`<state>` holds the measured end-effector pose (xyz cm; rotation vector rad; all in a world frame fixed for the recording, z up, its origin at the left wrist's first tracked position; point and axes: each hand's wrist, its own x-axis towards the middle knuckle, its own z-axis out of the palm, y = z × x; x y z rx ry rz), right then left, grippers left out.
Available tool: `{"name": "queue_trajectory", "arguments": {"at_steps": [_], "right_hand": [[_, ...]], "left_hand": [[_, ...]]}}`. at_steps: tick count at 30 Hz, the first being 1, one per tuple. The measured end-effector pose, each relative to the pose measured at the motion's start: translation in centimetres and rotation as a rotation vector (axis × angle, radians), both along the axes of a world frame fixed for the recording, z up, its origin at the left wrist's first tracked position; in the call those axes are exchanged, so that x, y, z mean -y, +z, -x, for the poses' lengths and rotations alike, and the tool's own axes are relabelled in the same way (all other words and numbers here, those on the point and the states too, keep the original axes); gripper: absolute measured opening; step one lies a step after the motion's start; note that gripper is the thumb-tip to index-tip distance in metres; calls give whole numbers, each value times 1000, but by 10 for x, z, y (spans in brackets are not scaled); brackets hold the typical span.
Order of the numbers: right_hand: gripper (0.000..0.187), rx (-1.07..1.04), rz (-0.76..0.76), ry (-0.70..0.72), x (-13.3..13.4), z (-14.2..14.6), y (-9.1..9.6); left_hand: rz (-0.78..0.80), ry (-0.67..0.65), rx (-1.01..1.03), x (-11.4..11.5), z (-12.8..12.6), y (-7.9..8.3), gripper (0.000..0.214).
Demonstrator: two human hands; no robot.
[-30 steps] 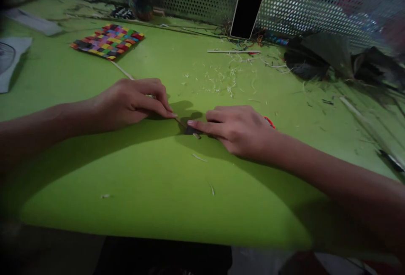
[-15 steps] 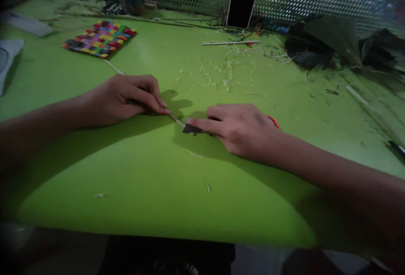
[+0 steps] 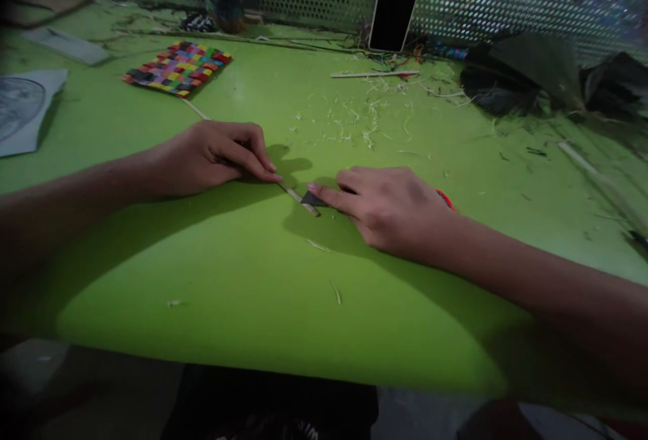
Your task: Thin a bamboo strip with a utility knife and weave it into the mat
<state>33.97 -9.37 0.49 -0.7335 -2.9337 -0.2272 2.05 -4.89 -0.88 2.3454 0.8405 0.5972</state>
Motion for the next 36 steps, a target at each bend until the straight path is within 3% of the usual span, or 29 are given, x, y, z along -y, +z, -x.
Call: {"name": "queue_trajectory", "arguments": {"at_steps": [8, 17, 29, 36], "right_hand": [[62, 62, -8, 78, 13, -8, 2], [60, -11, -16, -80, 10, 6, -1], [62, 123, -66, -34, 12, 3, 4], [55, 137, -98, 3, 14, 4, 3]], "left_hand": [[18, -3, -2, 0, -1, 2, 26], [-10, -5, -1, 1, -1, 2, 26], [-85, -9, -73, 5, -2, 7, 26], [-152, -31, -93, 2, 0, 5, 26]]}}
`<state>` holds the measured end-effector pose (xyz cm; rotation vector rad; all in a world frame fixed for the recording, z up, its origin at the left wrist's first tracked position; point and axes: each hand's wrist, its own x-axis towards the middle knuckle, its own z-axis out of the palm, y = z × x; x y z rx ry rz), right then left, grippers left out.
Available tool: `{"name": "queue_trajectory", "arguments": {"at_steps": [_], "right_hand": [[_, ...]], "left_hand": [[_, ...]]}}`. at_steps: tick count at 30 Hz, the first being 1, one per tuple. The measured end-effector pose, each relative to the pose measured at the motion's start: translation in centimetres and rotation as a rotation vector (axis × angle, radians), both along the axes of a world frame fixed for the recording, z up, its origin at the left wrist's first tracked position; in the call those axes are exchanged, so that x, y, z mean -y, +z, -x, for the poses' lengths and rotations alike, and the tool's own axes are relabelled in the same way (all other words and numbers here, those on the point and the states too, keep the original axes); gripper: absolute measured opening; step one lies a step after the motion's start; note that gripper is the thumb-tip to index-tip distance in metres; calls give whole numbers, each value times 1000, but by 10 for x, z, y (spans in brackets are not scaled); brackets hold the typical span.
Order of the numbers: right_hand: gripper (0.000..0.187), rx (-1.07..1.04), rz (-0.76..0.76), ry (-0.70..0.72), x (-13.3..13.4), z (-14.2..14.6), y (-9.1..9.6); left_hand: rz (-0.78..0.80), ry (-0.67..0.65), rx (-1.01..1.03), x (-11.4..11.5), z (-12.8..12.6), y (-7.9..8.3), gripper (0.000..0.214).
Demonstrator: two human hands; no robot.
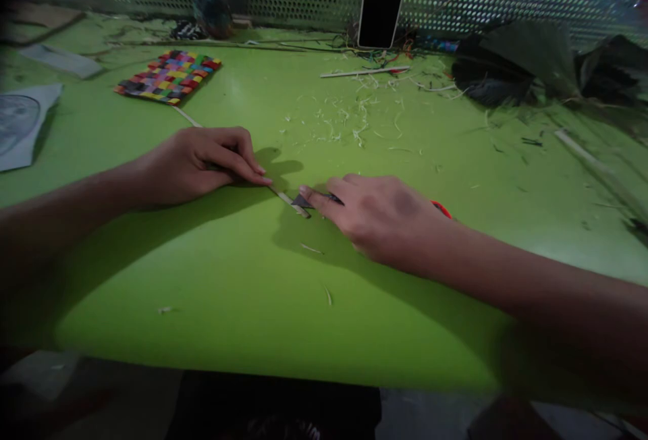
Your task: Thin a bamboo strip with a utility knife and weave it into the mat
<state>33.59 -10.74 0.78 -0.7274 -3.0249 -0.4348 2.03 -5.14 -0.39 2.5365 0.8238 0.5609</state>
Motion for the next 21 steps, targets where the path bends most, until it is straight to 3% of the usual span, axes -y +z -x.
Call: {"name": "queue_trajectory", "arguments": {"at_steps": [14, 21], "right_hand": [[52, -59, -85, 29, 4, -8, -7], [62, -57, 34, -53, 2, -12, -2]], "left_hand": [[-15, -13, -11, 0, 0, 1, 28], [91, -8, 40, -1, -1, 0, 26]]}}
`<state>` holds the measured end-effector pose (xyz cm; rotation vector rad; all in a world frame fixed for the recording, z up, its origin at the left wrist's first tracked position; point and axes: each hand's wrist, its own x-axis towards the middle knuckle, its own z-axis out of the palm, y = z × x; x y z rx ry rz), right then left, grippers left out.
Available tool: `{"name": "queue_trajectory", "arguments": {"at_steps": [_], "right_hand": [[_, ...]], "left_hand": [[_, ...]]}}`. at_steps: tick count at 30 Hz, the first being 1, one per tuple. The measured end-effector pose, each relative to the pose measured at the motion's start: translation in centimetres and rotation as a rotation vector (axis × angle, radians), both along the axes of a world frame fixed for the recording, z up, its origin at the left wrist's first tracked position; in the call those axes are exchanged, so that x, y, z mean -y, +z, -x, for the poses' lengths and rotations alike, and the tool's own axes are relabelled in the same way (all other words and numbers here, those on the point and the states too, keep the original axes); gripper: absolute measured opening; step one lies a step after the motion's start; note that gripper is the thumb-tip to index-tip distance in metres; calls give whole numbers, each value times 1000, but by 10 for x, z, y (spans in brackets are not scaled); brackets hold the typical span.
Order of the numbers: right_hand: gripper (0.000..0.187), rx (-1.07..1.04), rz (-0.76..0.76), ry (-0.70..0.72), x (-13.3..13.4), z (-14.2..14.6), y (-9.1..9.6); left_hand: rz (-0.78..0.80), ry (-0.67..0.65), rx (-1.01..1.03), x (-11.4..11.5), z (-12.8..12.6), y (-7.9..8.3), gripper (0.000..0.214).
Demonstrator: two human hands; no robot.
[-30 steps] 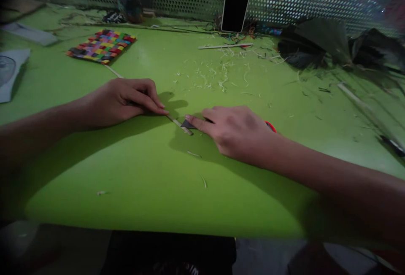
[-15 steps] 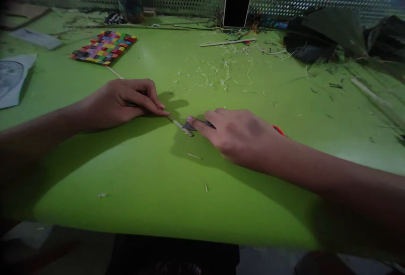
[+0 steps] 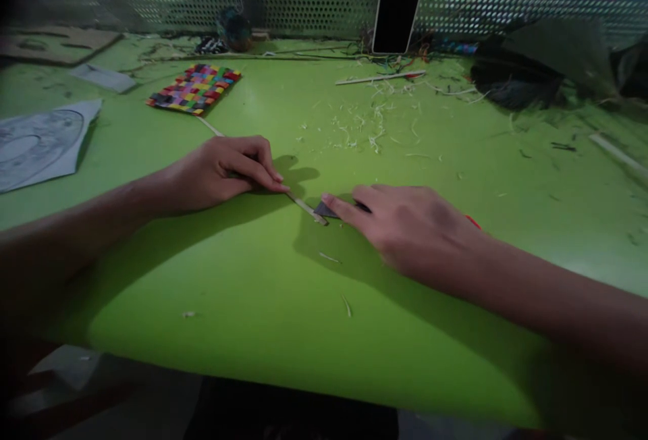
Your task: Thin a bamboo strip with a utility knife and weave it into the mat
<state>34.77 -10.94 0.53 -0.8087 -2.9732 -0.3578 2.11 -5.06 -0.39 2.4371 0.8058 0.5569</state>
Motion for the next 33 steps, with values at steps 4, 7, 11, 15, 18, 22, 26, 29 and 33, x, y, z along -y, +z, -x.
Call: {"name": "queue_trajectory", "arguments": {"at_steps": [4, 7, 11, 15, 18, 22, 26, 29, 33], "right_hand": [[51, -19, 119, -154, -14, 1, 3], [39, -20, 167, -165, -27, 12, 4], [40, 11, 90, 116, -41, 26, 6], [46, -24, 46, 191, -43, 26, 8], [49, -28, 57, 150, -37, 22, 7], [43, -16, 26, 172, -32, 20, 5], [44, -30, 22, 179, -32, 20, 4], [48, -22, 36, 191, -34, 19, 4], [49, -32, 34, 200, -34, 19, 4]], "left_hand": [[13, 18, -19, 0, -2, 2, 25], [-11, 29, -26, 2, -3, 3, 25], [-63, 34, -29, 3, -5, 2, 25], [-155, 28, -40, 5, -6, 0, 27], [-281, 26, -85, 13, -11, 2, 29], [-470, 21, -252, 35, -19, 7, 33], [-562, 13, -378, 50, -19, 9, 38], [-605, 17, -411, 50, -15, 7, 42], [-604, 41, -410, 45, -13, 7, 40]]}}
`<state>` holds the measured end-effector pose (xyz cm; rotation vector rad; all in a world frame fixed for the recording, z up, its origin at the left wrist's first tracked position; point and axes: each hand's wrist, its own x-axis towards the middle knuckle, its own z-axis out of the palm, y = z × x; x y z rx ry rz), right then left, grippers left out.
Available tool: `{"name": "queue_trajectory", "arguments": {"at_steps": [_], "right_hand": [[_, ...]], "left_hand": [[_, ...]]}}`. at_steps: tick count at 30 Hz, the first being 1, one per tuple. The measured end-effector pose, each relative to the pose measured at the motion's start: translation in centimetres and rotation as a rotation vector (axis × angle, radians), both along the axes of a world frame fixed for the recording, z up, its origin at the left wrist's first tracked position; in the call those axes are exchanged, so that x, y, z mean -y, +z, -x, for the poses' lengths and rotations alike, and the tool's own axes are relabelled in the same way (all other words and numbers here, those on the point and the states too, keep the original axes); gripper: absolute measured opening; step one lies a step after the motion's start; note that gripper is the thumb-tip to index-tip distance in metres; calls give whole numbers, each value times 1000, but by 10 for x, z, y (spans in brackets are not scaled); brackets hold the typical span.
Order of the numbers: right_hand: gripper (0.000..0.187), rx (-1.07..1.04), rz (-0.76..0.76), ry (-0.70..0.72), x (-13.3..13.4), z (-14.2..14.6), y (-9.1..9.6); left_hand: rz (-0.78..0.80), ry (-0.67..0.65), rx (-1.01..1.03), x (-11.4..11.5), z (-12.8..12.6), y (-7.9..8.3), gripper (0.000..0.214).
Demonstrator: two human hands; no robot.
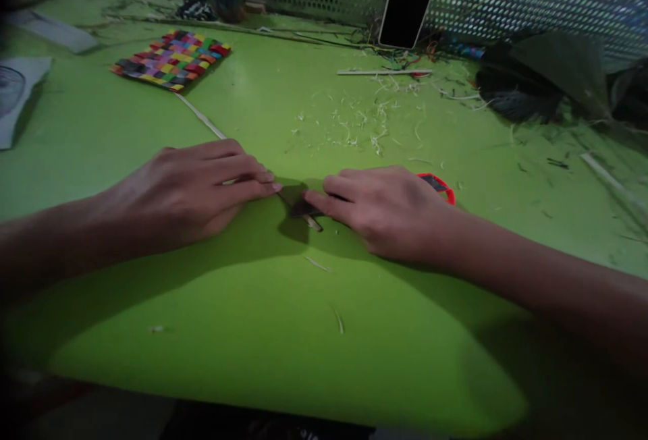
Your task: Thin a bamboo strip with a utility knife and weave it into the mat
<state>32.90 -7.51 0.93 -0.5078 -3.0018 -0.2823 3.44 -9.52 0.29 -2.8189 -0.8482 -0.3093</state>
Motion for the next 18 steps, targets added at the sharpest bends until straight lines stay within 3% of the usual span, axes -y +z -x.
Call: {"name": "queue_trajectory", "arguments": {"at_steps": [10, 18], "right_hand": [[51, -35, 1, 13, 16, -14, 1], [44, -28, 58, -195, 9, 1, -5]], "left_hand": [[-23, -43, 102, 0, 0, -3, 32], [-48, -22, 125, 0, -1, -6, 32]]}}
